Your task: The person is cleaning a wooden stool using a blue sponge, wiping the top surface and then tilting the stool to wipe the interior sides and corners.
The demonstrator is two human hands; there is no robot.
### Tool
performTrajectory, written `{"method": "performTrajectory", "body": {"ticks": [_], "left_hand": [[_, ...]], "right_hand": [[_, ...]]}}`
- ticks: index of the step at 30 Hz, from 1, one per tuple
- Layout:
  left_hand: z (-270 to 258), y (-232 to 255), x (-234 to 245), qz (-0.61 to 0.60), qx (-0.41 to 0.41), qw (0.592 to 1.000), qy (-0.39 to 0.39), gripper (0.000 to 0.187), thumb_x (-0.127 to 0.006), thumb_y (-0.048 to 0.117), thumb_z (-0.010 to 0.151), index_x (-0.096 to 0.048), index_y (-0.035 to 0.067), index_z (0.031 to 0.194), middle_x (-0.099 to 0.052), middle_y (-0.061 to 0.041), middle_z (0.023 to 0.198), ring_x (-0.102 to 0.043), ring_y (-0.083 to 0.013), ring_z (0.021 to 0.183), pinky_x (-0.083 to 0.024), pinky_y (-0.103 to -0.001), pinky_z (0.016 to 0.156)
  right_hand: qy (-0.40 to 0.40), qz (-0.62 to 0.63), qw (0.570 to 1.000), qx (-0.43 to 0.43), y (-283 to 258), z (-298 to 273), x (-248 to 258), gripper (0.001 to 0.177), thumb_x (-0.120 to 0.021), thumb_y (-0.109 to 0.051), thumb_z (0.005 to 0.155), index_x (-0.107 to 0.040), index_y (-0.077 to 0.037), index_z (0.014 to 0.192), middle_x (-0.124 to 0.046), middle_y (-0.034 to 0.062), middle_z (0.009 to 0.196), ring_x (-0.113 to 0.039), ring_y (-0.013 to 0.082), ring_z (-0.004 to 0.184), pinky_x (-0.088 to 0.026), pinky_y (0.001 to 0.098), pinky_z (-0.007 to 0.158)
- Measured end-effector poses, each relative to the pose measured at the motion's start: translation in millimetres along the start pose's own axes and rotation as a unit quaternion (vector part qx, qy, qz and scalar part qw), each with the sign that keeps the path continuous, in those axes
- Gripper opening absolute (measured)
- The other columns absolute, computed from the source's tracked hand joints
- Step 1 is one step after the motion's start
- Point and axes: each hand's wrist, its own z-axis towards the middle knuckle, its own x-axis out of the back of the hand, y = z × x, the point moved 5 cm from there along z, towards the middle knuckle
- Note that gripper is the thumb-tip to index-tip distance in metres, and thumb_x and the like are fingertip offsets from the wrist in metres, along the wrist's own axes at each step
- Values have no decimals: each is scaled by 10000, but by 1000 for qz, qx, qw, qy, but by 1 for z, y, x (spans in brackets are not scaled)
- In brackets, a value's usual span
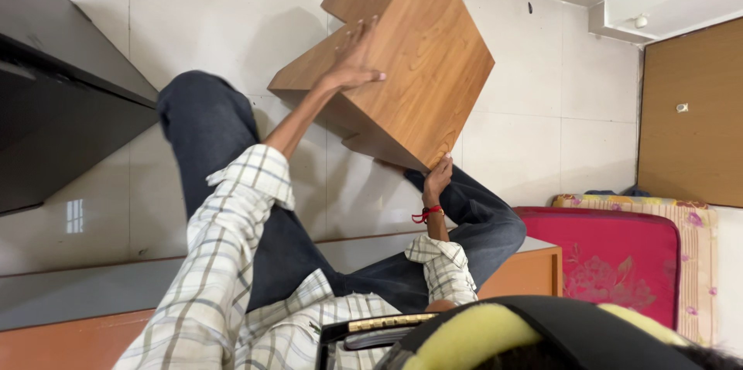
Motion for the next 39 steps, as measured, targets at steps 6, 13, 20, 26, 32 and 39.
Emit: {"method": "performTrajectory", "body": {"ticks": [6,13,20,26,32,39], "left_hand": [[2,28,-40,44,-12,999,8,1327,-916,359,753,101,318,1605,122,-219,1695,47,-512,1540,-33,-784,1157],[-11,42,-79,82,-103,991,-15,1340,-818,173,710,139,232,1646,191,-264,1685,160,-519,1536,28,-751,1185],[-51,78,-102,17,-215,976,38,1207,-819,290,758,-12,203,1652,68,-198,1714,45,-439,1584,5,-691,1236],[-63,107,-136,28,-186,980,66,1137,-781,263,736,-106,193,1649,-4,-202,1716,-7,-422,1587,62,-716,1217],[-61,112,-152,44,-192,977,80,1154,-757,261,721,-97,197,1665,-8,-182,1736,-26,-409,1605,56,-712,1236],[-31,54,-108,-203,-180,960,-72,647,-636,388,1019,-459,53,1543,-352,-173,1687,-341,-307,1558,-247,-452,1282]], "right_hand": [[83,-62,993,55,-16,-8,20,437,-430,-361,1067,-625,-40,1291,-711,250,1146,-684,426,1034,-512,474,890],[101,-92,969,207,-15,-24,38,350,-486,-144,1047,-621,-10,1341,-662,228,1316,-624,411,1215,-473,460,1039],[27,33,982,184,-23,-11,31,404,-443,-147,1087,-540,-28,1461,-488,227,1560,-456,370,1460,-339,417,1206],[-57,47,987,145,-105,-2,28,492,-433,-287,1090,-499,-44,1513,-414,203,1603,-347,326,1506,-243,402,1228],[-203,229,937,167,-202,43,10,703,-498,-448,1062,-357,-33,1612,-357,184,1687,-315,283,1581,-231,375,1299],[-196,55,951,234,-253,68,-24,1097,-900,-160,804,-207,-84,1650,-153,222,1723,-139,356,1606,-229,435,1290]]}}
